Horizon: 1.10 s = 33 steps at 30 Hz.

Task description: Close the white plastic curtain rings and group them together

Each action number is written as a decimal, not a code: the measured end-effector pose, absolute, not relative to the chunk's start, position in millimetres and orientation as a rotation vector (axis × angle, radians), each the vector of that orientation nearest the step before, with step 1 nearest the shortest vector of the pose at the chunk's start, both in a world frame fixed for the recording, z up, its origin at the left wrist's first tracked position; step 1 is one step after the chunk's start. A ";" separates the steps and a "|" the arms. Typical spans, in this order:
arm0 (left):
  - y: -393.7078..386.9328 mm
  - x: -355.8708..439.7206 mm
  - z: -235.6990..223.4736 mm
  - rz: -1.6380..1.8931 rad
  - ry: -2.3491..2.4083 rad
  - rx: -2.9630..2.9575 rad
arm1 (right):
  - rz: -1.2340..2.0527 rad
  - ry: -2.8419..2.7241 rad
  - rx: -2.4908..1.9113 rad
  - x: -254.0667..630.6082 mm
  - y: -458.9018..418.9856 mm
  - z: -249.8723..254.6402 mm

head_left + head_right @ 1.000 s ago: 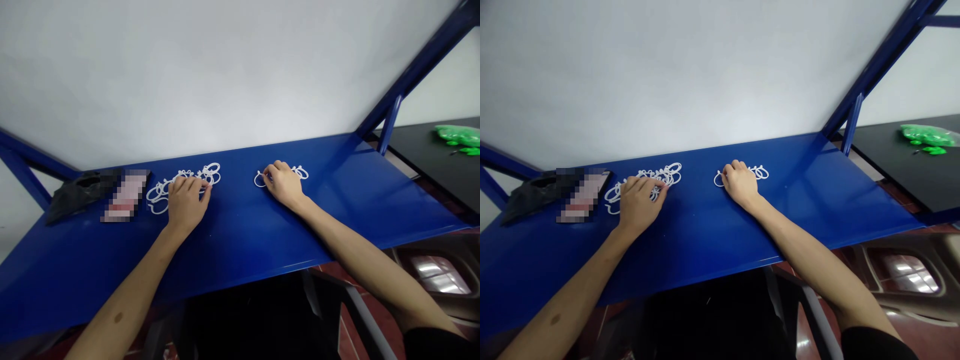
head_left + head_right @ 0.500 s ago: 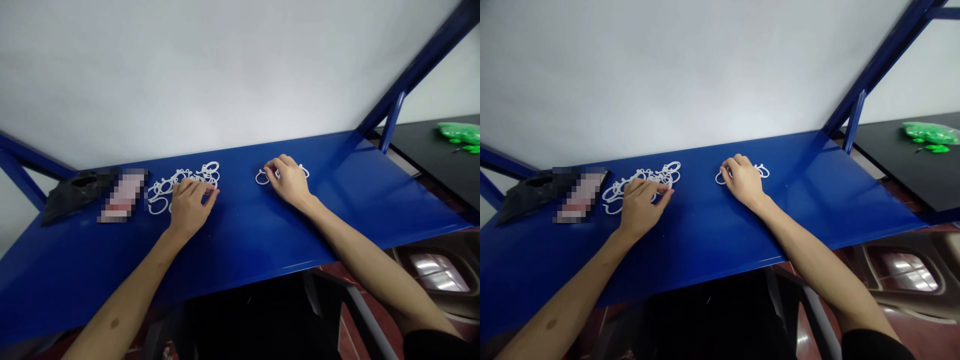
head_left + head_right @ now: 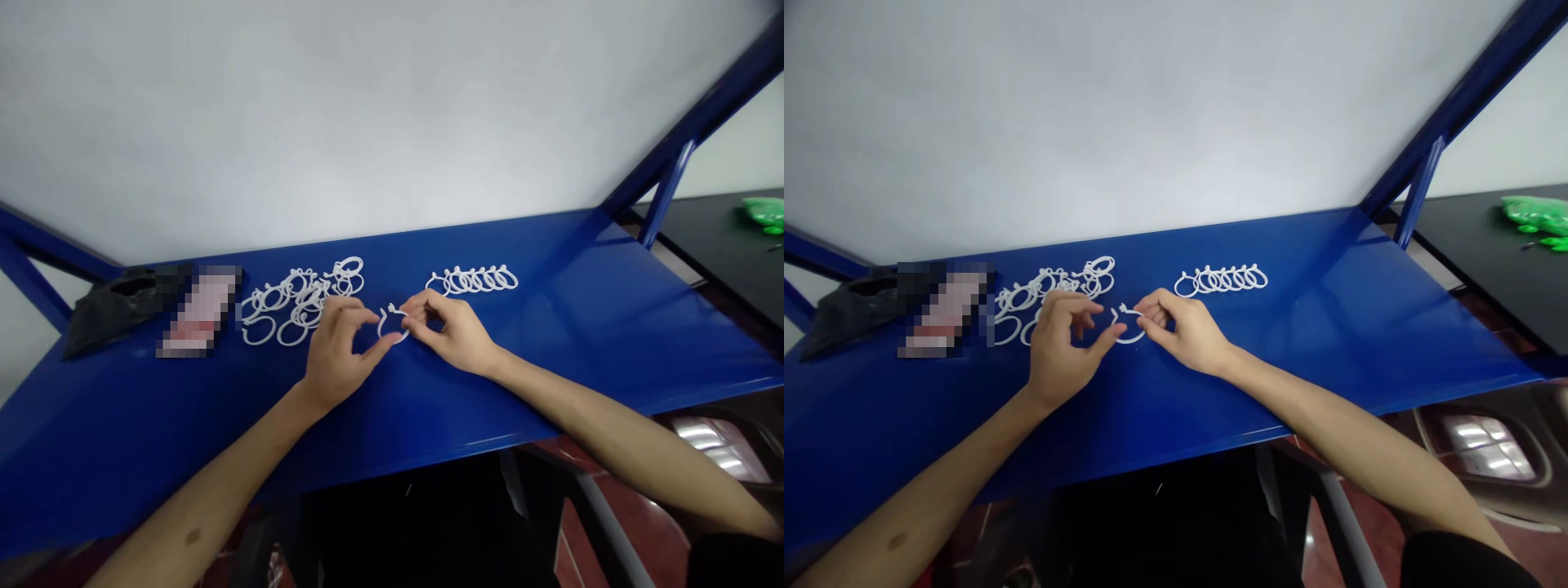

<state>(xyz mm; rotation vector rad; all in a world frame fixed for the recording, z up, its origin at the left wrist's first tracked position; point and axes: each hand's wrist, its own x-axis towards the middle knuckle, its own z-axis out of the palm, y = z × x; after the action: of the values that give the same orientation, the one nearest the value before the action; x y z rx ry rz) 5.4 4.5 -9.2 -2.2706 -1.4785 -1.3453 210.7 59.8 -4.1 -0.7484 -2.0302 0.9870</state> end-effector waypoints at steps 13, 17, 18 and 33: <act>5.1 2.1 -6.3 -1.557 -1.880 -2.590 | 0.912 -2.163 -0.540 216.4 55.4 -5.8; 4.6 2.0 -6.6 -1.566 -1.771 -2.574 | 0.897 -2.195 -0.491 218.6 53.7 -3.9; 4.8 2.1 -7.0 -1.560 -1.764 -2.559 | 0.882 -2.200 -0.489 218.4 53.8 -3.5; 9.0 1.9 -15.8 -1.335 -1.605 -2.569 | 0.609 -2.383 -0.481 215.2 57.6 -7.8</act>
<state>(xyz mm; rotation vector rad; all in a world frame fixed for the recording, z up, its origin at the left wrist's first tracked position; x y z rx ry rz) 1.9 9.0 -15.8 -2.5690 -1.6049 -1.3355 215.2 57.6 -7.8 -0.4811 -2.3833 0.6093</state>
